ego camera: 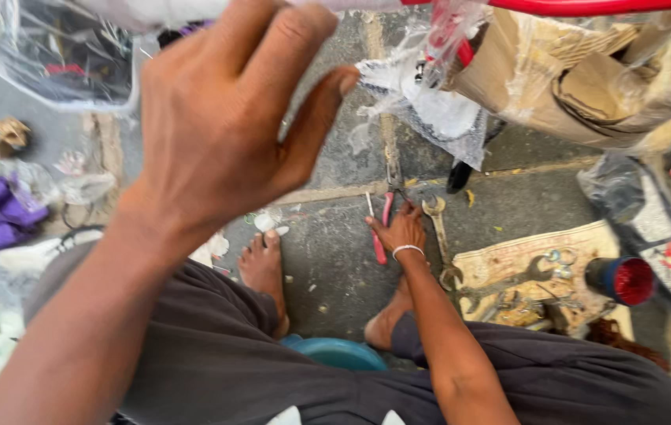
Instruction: The person removes plastic and cardboard wrapping from a bicycle frame by hand, then positions a black fender onto the frame and secures it with screws using a tool.
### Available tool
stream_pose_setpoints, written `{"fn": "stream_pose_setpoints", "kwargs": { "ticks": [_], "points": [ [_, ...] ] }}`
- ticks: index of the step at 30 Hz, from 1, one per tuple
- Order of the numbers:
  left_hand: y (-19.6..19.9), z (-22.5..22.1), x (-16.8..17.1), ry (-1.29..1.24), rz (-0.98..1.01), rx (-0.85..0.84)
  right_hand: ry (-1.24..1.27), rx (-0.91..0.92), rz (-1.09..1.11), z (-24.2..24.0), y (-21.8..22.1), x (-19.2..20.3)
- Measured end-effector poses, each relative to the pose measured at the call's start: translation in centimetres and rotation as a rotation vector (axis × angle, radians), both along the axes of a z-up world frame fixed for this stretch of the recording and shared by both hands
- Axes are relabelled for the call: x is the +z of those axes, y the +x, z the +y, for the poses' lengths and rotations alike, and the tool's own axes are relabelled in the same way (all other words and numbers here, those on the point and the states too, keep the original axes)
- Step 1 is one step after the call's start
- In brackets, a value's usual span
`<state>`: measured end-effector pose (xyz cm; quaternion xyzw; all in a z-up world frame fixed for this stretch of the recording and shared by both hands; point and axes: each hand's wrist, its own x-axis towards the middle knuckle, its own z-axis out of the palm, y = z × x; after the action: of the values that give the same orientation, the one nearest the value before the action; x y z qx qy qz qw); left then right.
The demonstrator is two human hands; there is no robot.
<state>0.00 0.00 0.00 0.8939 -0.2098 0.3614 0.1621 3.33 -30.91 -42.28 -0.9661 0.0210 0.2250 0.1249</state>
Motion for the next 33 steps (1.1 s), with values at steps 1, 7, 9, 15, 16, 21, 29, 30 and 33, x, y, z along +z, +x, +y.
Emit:
{"fn": "stream_pose_setpoints", "kwargs": {
  "ticks": [1, 7, 9, 15, 16, 21, 29, 30, 33],
  "points": [
    [0.5, -1.4, -0.6, 0.019, 0.015, -0.017, 0.008, -0.011, 0.000, -0.2, -0.1, -0.8],
    [2.0, -1.3, -0.5, -0.017, 0.056, -0.044, 0.047, -0.080, -0.046, 1.0, -2.3, -4.9],
    [2.1, -1.1, -0.5, -0.019, 0.046, -0.032, 0.093, -0.135, -0.028, 1.2, -1.4, -5.3],
    [2.7, -1.3, -0.3, 0.007, 0.003, -0.022, -0.054, 0.212, 0.019, -3.4, 0.7, -2.8],
    [2.6, -1.3, -0.2, 0.009, -0.002, -0.019, -0.033, 0.225, 0.092, -4.9, 1.4, -2.1],
    [2.6, -1.4, 0.1, -0.041, -0.053, 0.011, -0.124, 0.398, 0.161, -14.6, 1.6, 0.8],
    [3.7, -0.8, 1.3, -0.341, 0.017, 0.174, -0.271, 0.077, 0.372, -17.9, -2.3, 3.6],
    [4.0, -0.7, 1.2, -0.345, 0.041, 0.205, -0.270, 0.168, 0.290, -16.9, -0.7, 5.2],
    [4.7, -1.0, 0.6, -0.409, 0.110, 0.198, -0.211, 0.387, 0.060, -13.1, 2.1, 12.9]
  ]
}}
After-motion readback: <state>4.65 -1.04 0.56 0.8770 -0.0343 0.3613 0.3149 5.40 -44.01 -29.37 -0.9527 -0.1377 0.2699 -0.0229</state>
